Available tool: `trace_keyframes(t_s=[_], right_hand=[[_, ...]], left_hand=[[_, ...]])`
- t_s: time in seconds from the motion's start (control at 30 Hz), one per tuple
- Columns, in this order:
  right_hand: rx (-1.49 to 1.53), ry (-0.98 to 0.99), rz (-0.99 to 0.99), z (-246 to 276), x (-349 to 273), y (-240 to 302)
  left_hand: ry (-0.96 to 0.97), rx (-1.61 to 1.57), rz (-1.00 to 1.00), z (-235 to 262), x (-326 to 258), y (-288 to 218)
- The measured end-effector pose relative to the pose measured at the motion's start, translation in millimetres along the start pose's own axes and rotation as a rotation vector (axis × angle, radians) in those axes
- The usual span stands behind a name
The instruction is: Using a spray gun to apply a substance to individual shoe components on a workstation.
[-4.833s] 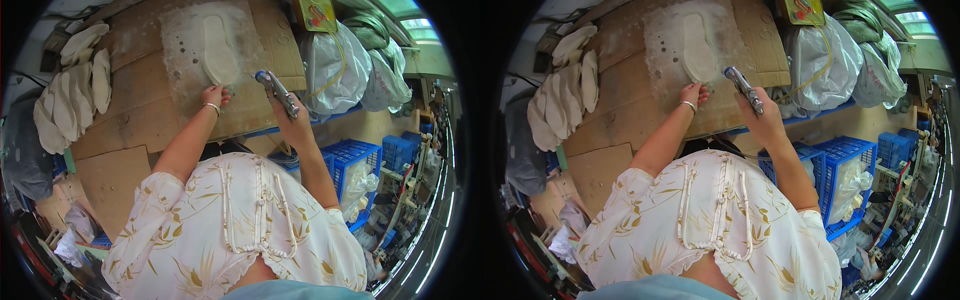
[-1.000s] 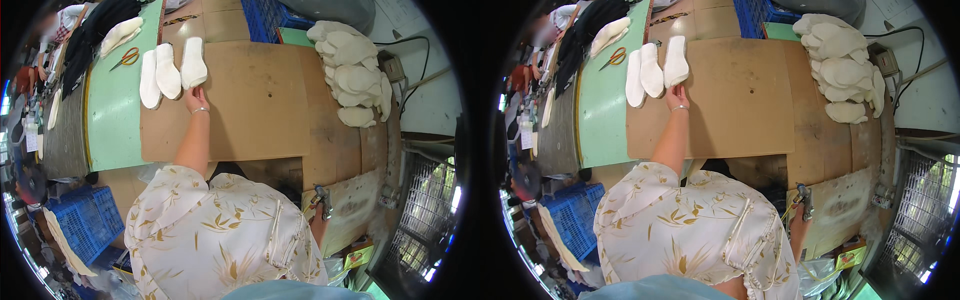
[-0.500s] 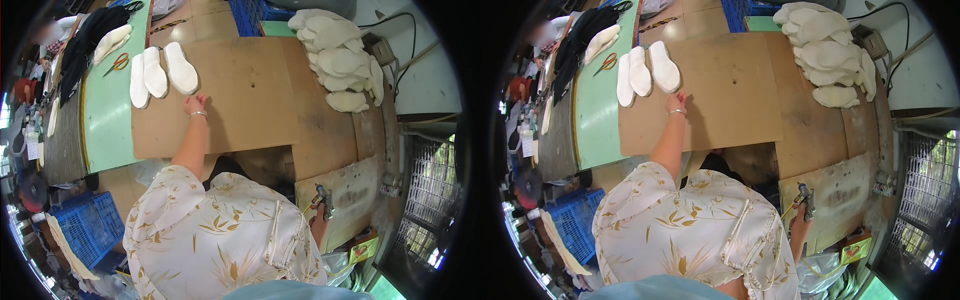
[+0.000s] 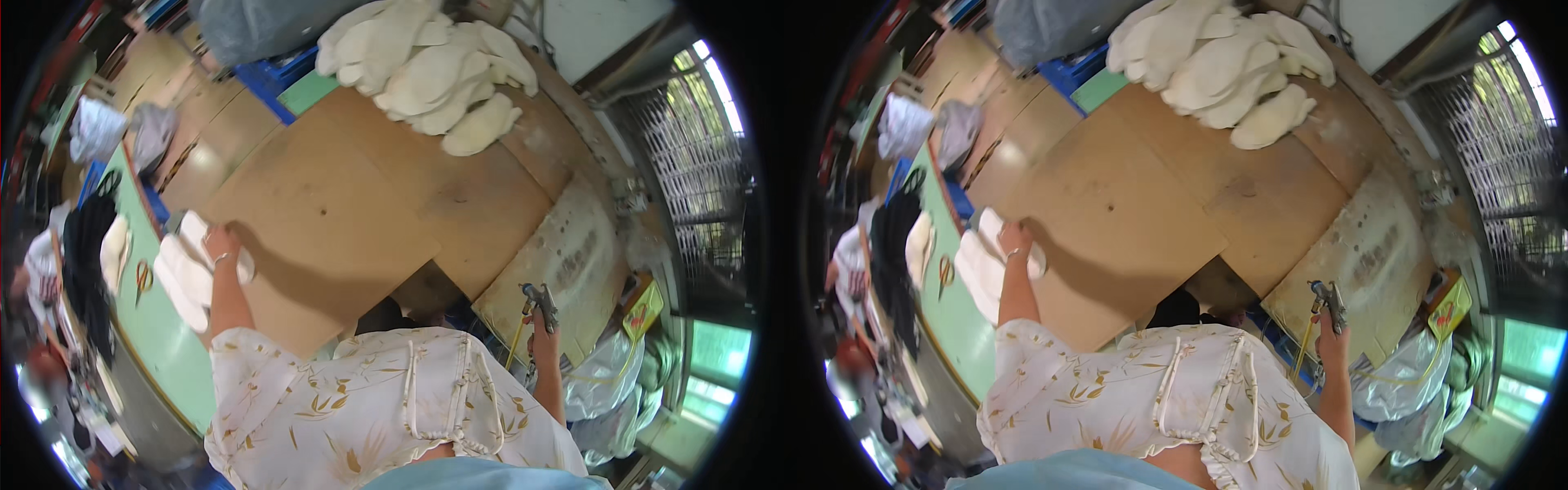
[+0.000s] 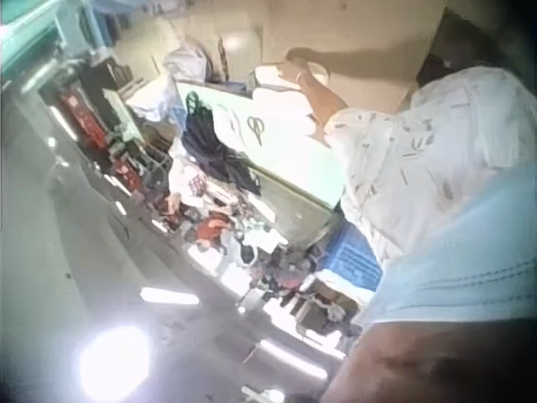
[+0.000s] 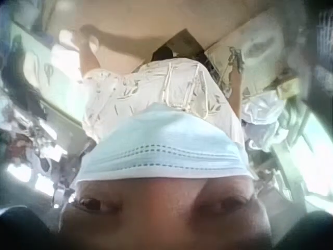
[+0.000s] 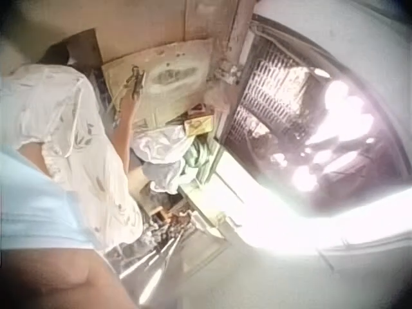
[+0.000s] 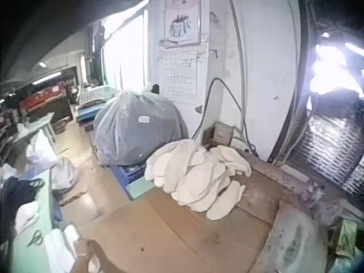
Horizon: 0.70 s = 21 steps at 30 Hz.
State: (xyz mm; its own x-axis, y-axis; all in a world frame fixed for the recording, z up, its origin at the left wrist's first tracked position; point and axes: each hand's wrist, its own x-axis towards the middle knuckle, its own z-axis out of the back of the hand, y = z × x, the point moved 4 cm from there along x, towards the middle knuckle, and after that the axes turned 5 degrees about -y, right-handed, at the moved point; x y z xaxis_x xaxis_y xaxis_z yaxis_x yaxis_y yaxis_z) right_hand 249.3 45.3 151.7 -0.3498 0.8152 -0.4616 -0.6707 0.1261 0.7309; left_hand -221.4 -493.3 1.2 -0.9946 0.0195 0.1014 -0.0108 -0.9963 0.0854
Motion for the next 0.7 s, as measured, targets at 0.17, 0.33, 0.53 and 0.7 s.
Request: trace_keyframes(t_s=[0.17, 0.33, 0.53, 0.7], right_hand=[[0.031, -0.044, -0.036, -1.0, 6.5, -3.4], [0.054, -0.063, -0.060, -6.0, 5.0, -13.0], [0.076, -0.117, -0.044, -1.2, -6.6, -8.8], [0.131, -0.185, 0.009, 8.2, -17.2, -28.4]], left_hand=[[-0.089, 0.058, 0.010, 20.7, 14.4, 0.0], [-0.294, -0.276, -0.186, 62.4, 44.0, -96.1], [-0.101, -1.046, -0.207, 86.7, 117.4, -330.7], [-0.066, -0.973, -0.031, 100.3, 163.5, -409.1]])
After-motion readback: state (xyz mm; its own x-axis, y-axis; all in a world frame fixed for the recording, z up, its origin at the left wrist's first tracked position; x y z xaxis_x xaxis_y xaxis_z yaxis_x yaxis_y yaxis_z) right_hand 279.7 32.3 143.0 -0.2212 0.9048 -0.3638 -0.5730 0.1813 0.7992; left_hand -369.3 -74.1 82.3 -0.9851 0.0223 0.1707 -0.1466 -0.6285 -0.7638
